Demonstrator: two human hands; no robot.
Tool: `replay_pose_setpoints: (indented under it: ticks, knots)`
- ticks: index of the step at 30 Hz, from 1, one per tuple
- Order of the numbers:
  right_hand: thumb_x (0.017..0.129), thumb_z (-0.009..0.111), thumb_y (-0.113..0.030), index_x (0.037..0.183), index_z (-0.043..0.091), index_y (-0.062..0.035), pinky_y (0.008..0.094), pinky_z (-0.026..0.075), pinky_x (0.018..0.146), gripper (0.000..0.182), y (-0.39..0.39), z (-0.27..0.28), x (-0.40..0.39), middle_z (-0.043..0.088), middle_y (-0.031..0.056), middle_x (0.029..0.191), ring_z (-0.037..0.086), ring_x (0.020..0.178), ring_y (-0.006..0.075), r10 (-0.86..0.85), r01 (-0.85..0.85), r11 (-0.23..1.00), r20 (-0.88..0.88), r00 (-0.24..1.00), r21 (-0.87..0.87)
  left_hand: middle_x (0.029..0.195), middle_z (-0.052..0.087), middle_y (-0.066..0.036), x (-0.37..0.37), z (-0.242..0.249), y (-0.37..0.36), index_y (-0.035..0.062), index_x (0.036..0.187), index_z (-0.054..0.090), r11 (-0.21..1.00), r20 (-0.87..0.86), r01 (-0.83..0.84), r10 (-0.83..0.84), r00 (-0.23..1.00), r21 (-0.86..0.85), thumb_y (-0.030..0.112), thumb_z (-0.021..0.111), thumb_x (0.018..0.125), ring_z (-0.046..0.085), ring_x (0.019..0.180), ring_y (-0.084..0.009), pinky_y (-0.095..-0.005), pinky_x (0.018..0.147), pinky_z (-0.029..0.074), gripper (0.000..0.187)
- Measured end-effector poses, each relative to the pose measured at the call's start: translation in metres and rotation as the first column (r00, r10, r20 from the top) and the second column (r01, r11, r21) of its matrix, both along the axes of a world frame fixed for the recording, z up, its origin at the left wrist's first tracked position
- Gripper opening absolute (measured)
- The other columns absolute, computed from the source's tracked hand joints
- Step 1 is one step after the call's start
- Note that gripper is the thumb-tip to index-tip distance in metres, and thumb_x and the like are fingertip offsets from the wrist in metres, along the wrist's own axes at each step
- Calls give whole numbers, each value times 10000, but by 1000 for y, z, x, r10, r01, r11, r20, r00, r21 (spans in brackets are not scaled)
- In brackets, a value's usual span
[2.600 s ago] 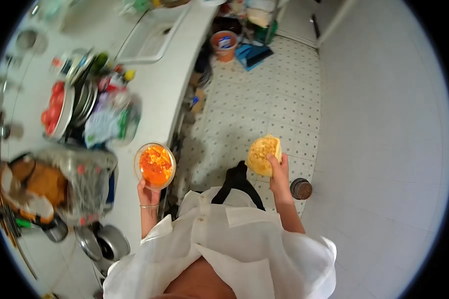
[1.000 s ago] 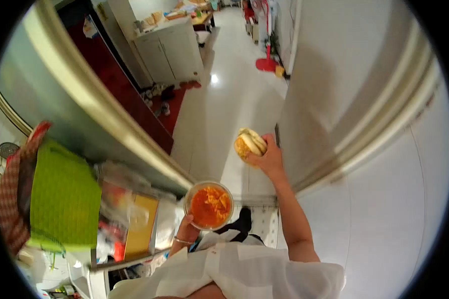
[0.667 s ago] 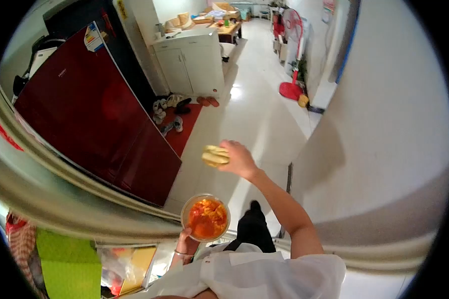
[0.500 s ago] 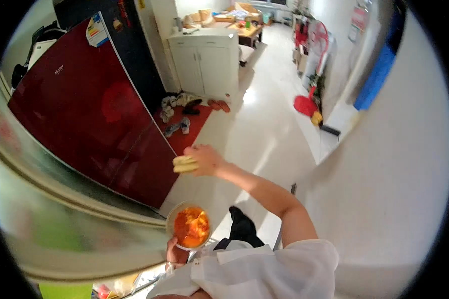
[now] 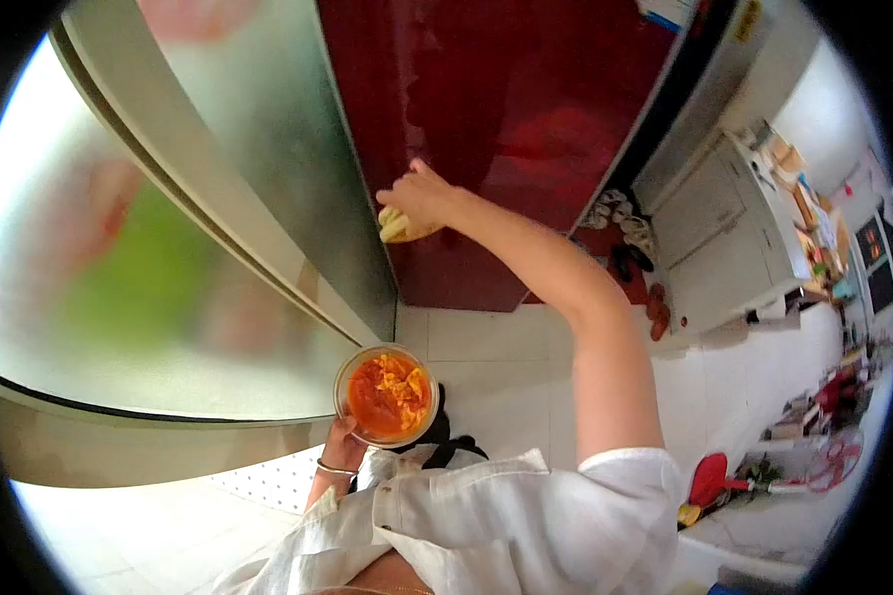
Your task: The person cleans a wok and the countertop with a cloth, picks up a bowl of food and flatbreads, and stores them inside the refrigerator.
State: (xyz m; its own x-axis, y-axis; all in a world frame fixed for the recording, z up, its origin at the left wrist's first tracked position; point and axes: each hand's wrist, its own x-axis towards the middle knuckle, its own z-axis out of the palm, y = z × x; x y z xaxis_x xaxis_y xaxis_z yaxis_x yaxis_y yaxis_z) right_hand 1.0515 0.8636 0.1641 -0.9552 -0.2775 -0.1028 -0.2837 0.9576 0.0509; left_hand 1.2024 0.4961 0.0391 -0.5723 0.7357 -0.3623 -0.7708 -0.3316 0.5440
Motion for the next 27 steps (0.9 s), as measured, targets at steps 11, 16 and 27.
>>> replay_pose_setpoints:
  ticks: [11,16,27]
  knots:
    - [641,741,-387,1119,618,-134,504,224,992,555,-9,-21,-188,626,14,1046,559,999,206,33,-396,717,540,841,573,1263,496,-107,9,6,43,24,1319,350,959,-44,-260,257,966,-109,257,717,716,507,1147,-233,-354,937,445,744]
    - [646,727,-442,1170,610,-172,501,241,944,601,-22,-24,-195,589,-3,1160,515,1050,198,-162,-450,591,645,747,669,1258,492,-110,14,15,48,12,1313,356,948,-25,-291,291,957,-126,255,709,706,501,1146,-236,-351,942,434,743]
    - [634,720,-418,1213,579,-146,484,217,961,655,-24,2,-186,578,2,1186,507,1083,206,-145,-425,634,638,756,647,1267,493,-104,20,1,50,15,1318,357,949,40,-302,306,951,-87,254,709,702,500,1157,-236,-364,959,429,748]
